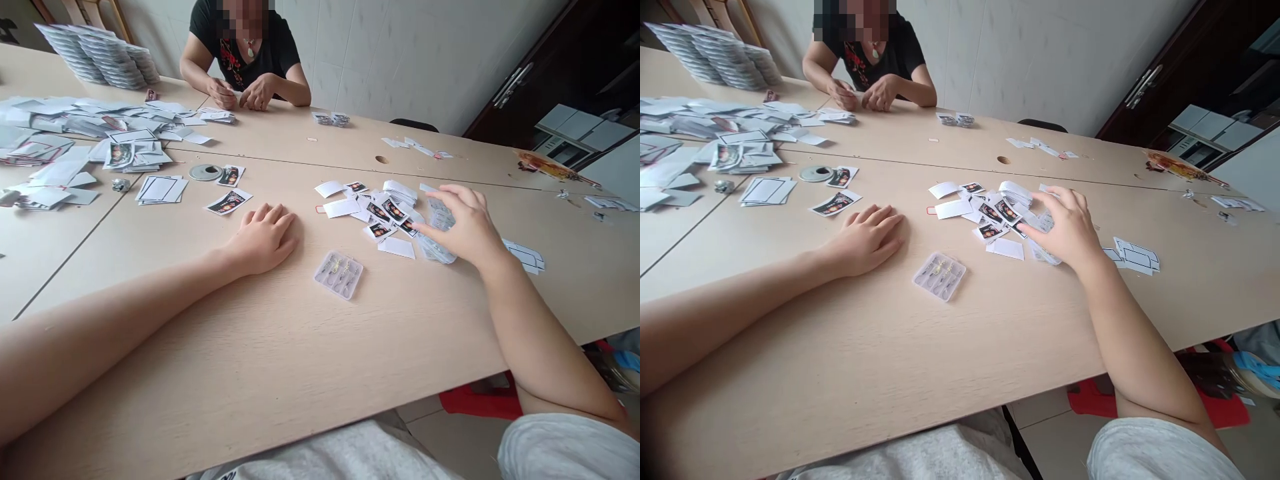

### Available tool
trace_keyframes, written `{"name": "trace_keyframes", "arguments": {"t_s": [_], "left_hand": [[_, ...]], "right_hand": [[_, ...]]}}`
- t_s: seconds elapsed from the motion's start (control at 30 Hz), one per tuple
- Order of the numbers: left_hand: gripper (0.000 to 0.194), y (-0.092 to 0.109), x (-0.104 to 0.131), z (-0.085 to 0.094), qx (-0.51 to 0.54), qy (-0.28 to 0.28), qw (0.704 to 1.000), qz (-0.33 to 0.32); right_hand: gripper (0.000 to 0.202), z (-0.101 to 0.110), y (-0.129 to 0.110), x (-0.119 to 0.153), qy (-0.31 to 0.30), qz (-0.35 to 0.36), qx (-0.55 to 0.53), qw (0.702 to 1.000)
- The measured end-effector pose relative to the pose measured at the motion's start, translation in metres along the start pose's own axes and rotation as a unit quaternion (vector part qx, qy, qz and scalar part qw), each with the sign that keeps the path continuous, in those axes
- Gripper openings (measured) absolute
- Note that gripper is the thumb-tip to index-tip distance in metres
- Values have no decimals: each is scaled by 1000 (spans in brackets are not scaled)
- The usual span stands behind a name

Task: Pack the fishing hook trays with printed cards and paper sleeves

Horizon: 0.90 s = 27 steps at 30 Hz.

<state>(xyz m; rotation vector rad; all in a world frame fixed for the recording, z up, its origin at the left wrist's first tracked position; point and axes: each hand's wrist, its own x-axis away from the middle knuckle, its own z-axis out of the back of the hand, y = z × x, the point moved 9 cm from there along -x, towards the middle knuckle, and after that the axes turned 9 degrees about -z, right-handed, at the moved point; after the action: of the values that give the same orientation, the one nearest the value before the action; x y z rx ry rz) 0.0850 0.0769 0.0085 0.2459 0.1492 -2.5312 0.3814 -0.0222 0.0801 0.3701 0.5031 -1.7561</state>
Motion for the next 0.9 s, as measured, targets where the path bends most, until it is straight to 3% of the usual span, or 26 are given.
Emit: {"name": "trace_keyframes", "arguments": {"t_s": [0.1, 0.2, 0.37, 0.6, 0.73, 0.9], "left_hand": [[51, -1, 0, -1, 0, 0, 1000, 1], [51, -2, -1, -1, 6, 4, 1000, 2], [50, -3, -1, -1, 14, 5, 1000, 5], [50, -3, -1, -2, 20, 3, 1000, 9], [51, -2, -1, -2, 21, 2, 1000, 7], [51, -2, -1, -1, 17, 2, 1000, 6]], "right_hand": [[92, -25, 27, -2, -143, -46, 34, 988], [98, -40, 44, 2, -235, -86, 19, 968], [94, -42, 45, 2, -263, -95, 11, 960], [119, -28, 55, 14, -331, -139, 4, 933], [117, -28, 63, 20, -366, -151, -10, 918], [105, -36, 69, 19, -368, -148, 8, 918]]}}
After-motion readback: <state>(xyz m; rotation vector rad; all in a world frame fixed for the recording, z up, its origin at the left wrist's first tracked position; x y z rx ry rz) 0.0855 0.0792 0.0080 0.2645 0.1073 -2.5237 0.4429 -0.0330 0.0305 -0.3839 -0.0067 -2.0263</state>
